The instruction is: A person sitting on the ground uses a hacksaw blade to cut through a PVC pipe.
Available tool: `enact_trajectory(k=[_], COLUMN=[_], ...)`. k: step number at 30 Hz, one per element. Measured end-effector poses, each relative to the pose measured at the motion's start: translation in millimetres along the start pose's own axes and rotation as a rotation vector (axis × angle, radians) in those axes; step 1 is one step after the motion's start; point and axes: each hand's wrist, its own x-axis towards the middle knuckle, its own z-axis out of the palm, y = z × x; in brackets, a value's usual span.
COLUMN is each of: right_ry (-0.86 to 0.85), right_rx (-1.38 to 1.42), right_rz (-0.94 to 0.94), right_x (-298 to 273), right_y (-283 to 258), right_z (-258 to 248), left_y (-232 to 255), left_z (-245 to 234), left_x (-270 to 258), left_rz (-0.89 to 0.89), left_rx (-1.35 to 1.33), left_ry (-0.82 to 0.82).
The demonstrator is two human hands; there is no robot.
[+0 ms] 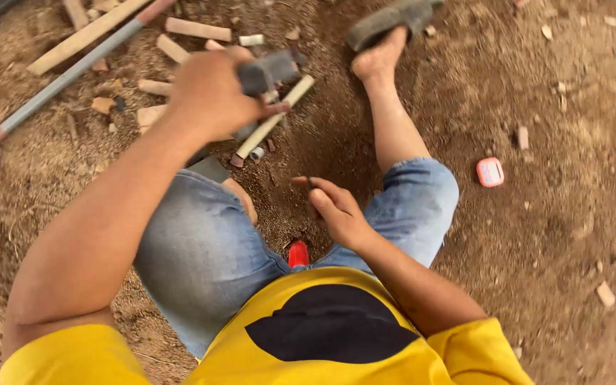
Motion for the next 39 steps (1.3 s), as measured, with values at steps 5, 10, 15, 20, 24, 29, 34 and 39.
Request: enact_trajectory(k=[5, 10, 15, 20, 24, 29, 34, 39], right_ry=[-0.053, 0.006, -0.045, -0.088, 0.020, -0.064, -0.082, -0.020], right_rx=[0.042, 0.059, 0.189, 0.140, 0.089, 0.122, 0.057, 0.245], right_rz=[-0.043, -0.042, -0.130, -0.080, -0.198, -0.137, -0.109, -0.078], right_x=[-15.4, -1.3, 14.0, 5.4, 23.4, 16.1, 8.7, 22.6], right_y=[23.1, 14.1, 14.2, 25.9, 23.0, 16.1, 27.5, 14.1], right_z=[6.7, 12.2, 22.3, 23.1, 19.9, 22.4, 21.7, 15.5], left_y=[-37.2, -22.0, 9.6, -26.2, -21.7, -33.4, -26.0, -12.1], left_z=[-5.4, -10.5, -28.3, -17.3, -1.6, -10.9, -10.9, 1.3], left_x=[-7.0, -17.0, -22.9, -17.3, -18.1, -14.0, -14.6, -7.1], left_rz=[0.038, 0.109, -0.049, -0.060, 0.048, -0.020, -0.033, 0.099], left_rx=[-0.024, 0.084, -0.107, -0.075, 0.102, -0.073, -0.022, 0.213], left_ry=[0.141, 0.035, -0.216, -0.051, -0.236, 0.016, 0.057, -0.071])
